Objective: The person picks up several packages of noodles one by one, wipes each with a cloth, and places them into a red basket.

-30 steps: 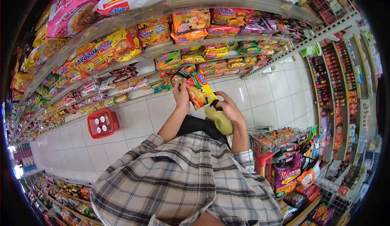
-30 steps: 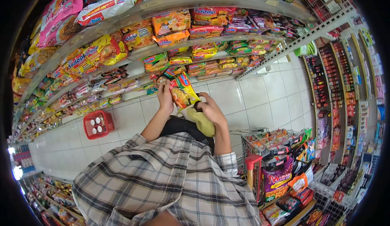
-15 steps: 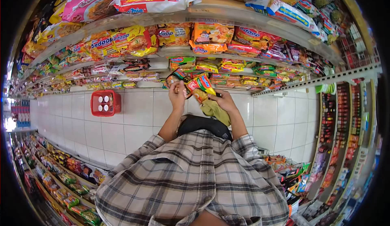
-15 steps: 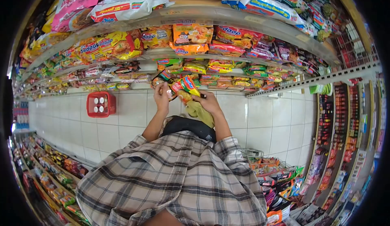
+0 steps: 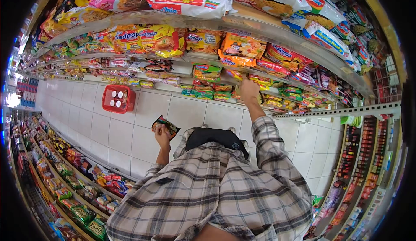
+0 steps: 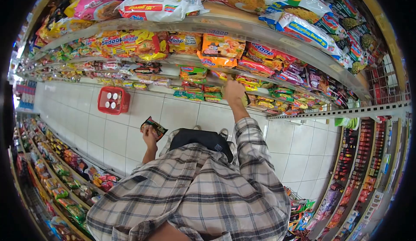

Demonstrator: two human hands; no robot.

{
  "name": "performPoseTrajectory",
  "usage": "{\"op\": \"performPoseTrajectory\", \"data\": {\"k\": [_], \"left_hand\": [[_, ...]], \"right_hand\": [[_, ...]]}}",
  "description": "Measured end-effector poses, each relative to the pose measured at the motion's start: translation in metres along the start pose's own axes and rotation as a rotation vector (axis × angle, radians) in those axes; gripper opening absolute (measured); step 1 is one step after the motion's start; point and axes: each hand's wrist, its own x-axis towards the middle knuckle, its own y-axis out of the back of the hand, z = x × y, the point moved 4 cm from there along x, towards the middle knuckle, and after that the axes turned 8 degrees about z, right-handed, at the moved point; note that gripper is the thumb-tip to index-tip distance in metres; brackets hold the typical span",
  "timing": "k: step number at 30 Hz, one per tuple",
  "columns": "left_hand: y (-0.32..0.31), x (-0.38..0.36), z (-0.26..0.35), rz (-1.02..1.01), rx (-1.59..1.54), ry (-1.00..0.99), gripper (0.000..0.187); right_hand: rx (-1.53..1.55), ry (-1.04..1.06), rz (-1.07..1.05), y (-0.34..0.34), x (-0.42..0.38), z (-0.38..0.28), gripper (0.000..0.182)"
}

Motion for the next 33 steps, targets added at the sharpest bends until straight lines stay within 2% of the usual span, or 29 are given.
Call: {"op": "performPoseTrajectory", "data": {"k": [2,3,6,7,10,11,13,14,16,18,19,20,22,26,29,30,31,32,33], "left_hand": [[0.021,-0.003,-0.005,0.039,0.009,0.066,0.012],[0.032,-0.006,-0.007,0.054,-0.025,0.12,0.011],[0.049,-0.01,-0.008,0.155,-0.074,0.137,0.011],[0.056,-0.005,-0.016,0.121,-0.094,0.176,0.009],[0.064,0.0,-0.002,-0.107,-0.014,0.117,0.034],[0.065,-0.001,0.005,-0.073,-0.021,0.08,0.044],[0.047,-0.012,0.038,-0.006,-0.035,0.005,0.066],[0.042,-0.009,0.042,-0.04,-0.034,0.06,0.072],[0.037,-0.005,0.047,-0.107,-0.025,0.18,0.085],[0.024,0.0,0.058,-0.249,-0.177,0.22,0.063],[0.017,0.004,0.062,-0.313,-0.29,0.247,0.055],[0.008,0.009,0.066,-0.375,-0.403,0.273,0.048],[-0.014,-0.008,0.098,-0.371,-0.525,0.441,0.029],[-0.055,-0.007,0.098,-0.679,-0.697,0.576,0.033],[-0.095,-0.031,0.125,-0.704,-0.625,0.452,0.034],[-0.108,-0.03,0.115,-0.818,-0.602,0.483,0.039],[-0.122,-0.048,0.134,-0.858,-0.663,0.521,0.043],[-0.134,-0.07,0.157,-0.897,-0.724,0.56,0.05],[-0.141,-0.08,0.16,-0.872,-0.677,0.54,0.054]], "right_hand": [[-0.01,0.001,0.012,-0.012,0.009,0.001,0.029],[-0.023,0.066,0.019,-0.012,0.006,-0.005,0.028],[-0.053,0.063,-0.047,-0.01,-0.001,-0.014,0.027],[-0.045,0.038,-0.045,-0.018,0.002,-0.014,0.027],[-0.087,-0.059,0.006,-0.03,0.014,-0.016,0.029],[-0.067,-0.118,-0.009,-0.033,0.019,-0.016,0.026],[-0.048,-0.09,-0.05,-0.031,0.028,-0.017,0.022],[-0.039,-0.076,-0.07,-0.03,0.032,-0.018,0.021],[0.058,-0.216,-0.107,-0.037,0.027,-0.018,0.031],[0.178,-0.361,-0.2,-0.036,0.016,-0.019,0.038],[0.184,-0.347,-0.246,-0.04,0.008,-0.021,0.046],[0.219,-0.364,-0.199,-0.04,0.002,-0.019,0.047],[0.291,-0.375,-0.122,-0.023,-0.016,-0.026,0.047],[0.736,-0.353,0.181,0.025,-0.058,-0.027,0.031],[1.197,-0.337,0.532,0.122,-0.105,-0.079,0.018],[1.305,-0.217,0.613,0.136,-0.109,-0.097,0.011],[1.252,-0.068,0.657,0.139,-0.113,-0.111,0.016],[1.124,0.159,0.668,0.173,-0.118,-0.137,0.024],[1.035,0.357,0.63,0.182,-0.117,-0.161,0.033]]}}
